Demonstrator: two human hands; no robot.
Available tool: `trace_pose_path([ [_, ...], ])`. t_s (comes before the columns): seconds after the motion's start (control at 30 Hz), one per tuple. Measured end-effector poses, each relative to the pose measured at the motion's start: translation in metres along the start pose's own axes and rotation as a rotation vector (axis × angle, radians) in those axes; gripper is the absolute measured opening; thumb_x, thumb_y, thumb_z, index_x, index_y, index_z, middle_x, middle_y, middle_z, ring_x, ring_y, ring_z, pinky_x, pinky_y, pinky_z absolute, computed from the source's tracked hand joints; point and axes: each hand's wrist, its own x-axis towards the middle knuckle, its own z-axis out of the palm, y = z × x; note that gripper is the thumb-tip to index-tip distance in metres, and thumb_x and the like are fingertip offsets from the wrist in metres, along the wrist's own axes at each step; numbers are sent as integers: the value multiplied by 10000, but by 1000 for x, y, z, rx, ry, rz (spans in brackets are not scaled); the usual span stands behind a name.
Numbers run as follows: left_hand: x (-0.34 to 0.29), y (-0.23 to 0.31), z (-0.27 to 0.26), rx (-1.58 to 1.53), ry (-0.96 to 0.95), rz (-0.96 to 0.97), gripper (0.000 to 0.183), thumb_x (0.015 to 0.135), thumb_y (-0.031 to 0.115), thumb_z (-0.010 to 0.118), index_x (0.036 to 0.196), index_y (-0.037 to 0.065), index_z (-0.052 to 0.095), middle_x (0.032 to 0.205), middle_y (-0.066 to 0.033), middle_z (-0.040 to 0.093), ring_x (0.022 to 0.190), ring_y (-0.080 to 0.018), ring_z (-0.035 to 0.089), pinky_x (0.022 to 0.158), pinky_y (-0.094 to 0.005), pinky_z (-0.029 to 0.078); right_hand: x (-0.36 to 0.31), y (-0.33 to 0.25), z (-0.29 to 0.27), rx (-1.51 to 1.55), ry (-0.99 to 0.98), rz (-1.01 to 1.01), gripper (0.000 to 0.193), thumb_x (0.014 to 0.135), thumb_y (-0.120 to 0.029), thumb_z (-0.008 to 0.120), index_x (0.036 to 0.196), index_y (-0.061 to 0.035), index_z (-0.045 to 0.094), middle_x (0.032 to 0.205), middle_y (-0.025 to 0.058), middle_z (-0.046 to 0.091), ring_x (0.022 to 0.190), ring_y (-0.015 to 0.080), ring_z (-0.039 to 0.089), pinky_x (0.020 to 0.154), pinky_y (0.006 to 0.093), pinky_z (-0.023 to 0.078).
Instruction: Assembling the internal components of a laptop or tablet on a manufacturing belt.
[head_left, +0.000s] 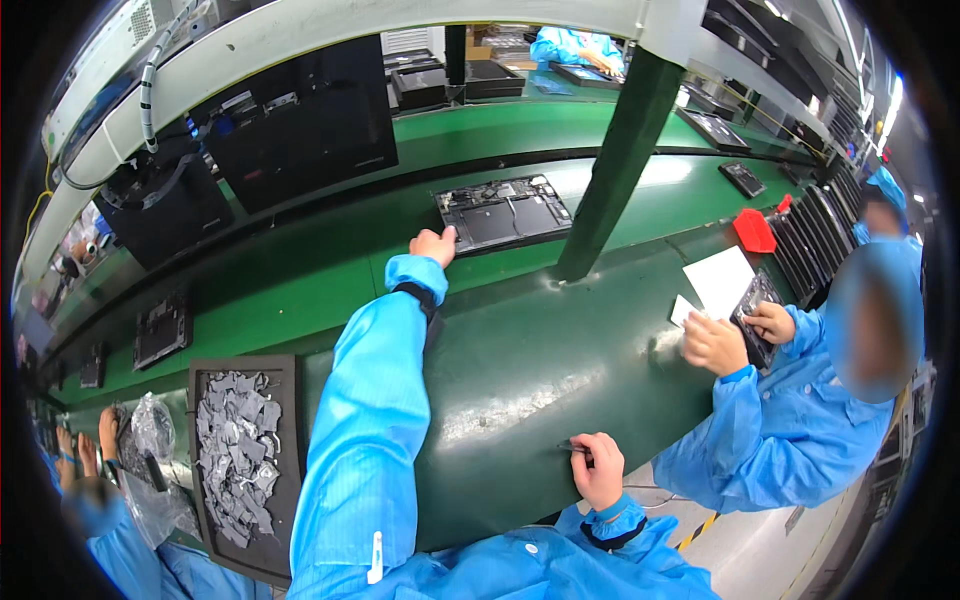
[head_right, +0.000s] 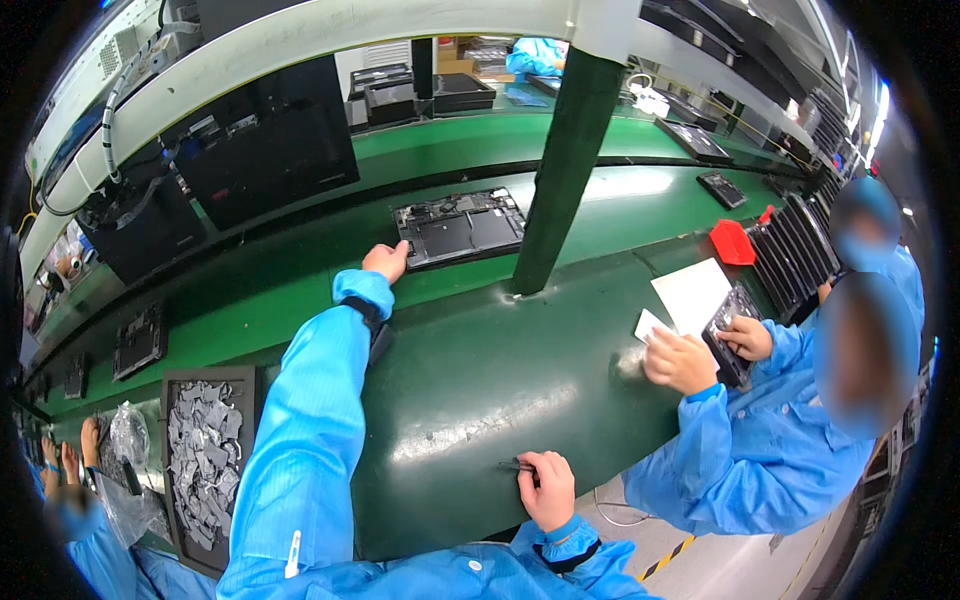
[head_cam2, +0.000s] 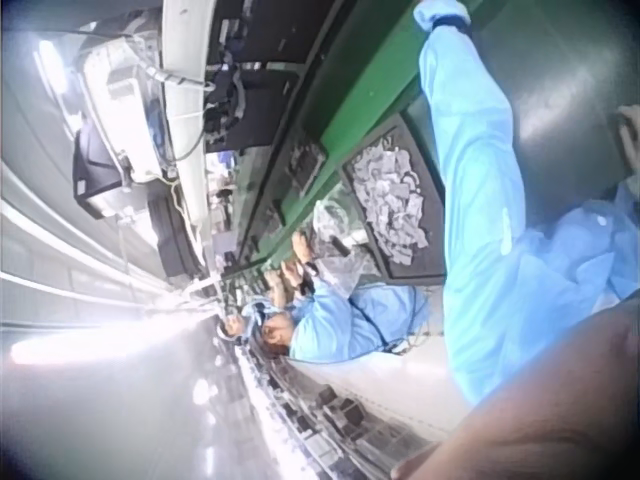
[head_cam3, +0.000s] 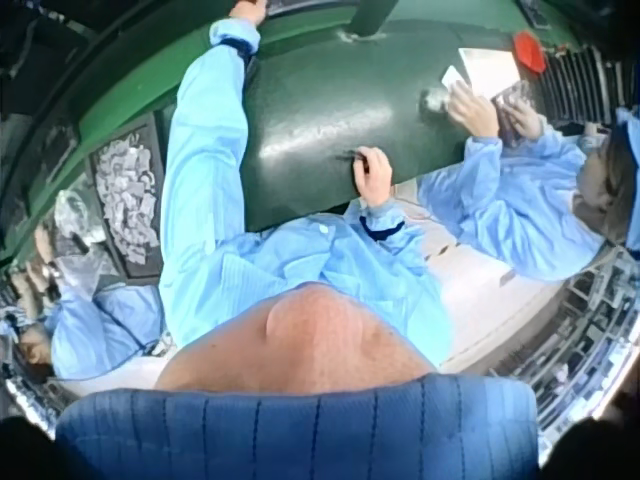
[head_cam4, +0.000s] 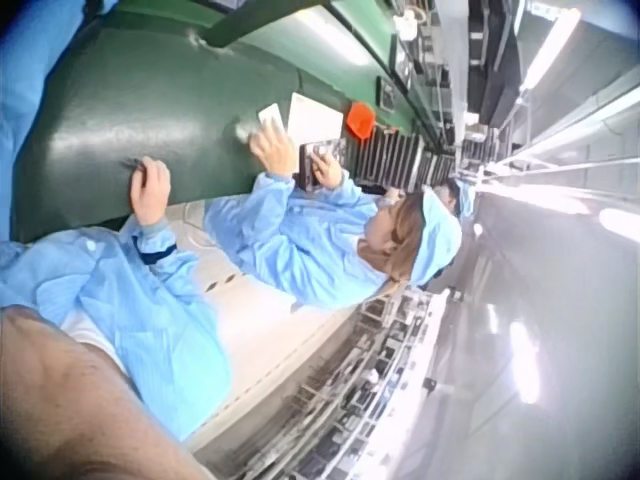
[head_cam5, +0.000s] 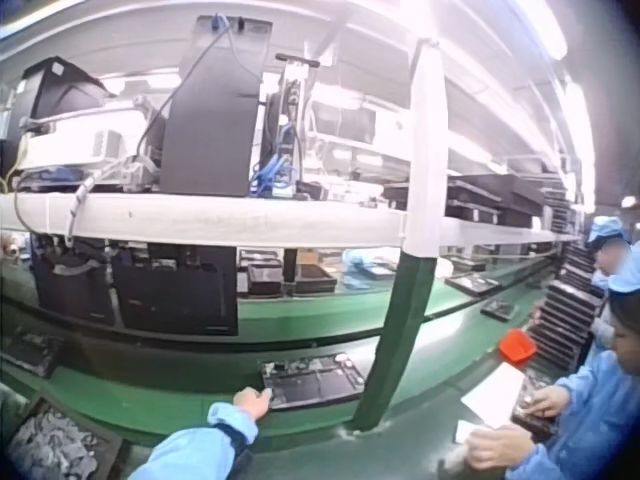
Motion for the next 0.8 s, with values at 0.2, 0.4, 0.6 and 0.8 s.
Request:
trace_pose_path([
  [0.2, -3, 32, 24, 76, 113, -38, 449, 908, 339, 526, 1209, 6, 543, 1230, -310, 559, 1131, -494, 555, 975, -548, 444, 7, -4, 0, 67, 7, 131, 188, 723, 56, 628, 892, -23, 649, 726, 88, 571, 619, 222, 561, 544, 312, 466],
  [0.4, 0, 33, 9, -217, 150, -52, 330, 973, 224, 486, 1147, -55, 469, 1149, -338, 588, 981, -490, 644, 820, -537, 558, 15, -4, -2, 58, -31, 124, 191, 714, 58, 630, 886, -23, 645, 714, 84, 568, 600, 219, 552, 538, 308, 456],
  [0.6, 0, -20, -38, -710, 208, 85, 285, 998, 204, 516, 1042, -75, 486, 893, -188, 609, 658, -247, 674, 461, -363, 600, 11, 0, -6, 49, -30, 84, 184, 716, 65, 622, 877, -22, 640, 721, 88, 571, 595, 229, 547, 535, 314, 449],
  [0.8, -56, -84, -132, -656, 65, 235, 179, 989, 218, 572, 937, 47, 572, 803, -23, 592, 684, -88, 530, 577, -274, 449, 1, 3, -11, 386, 24, 238, 117, 854, 54, 587, 955, 11, 628, 746, 46, 560, 635, 110, 533, 568, 254, 438],
])
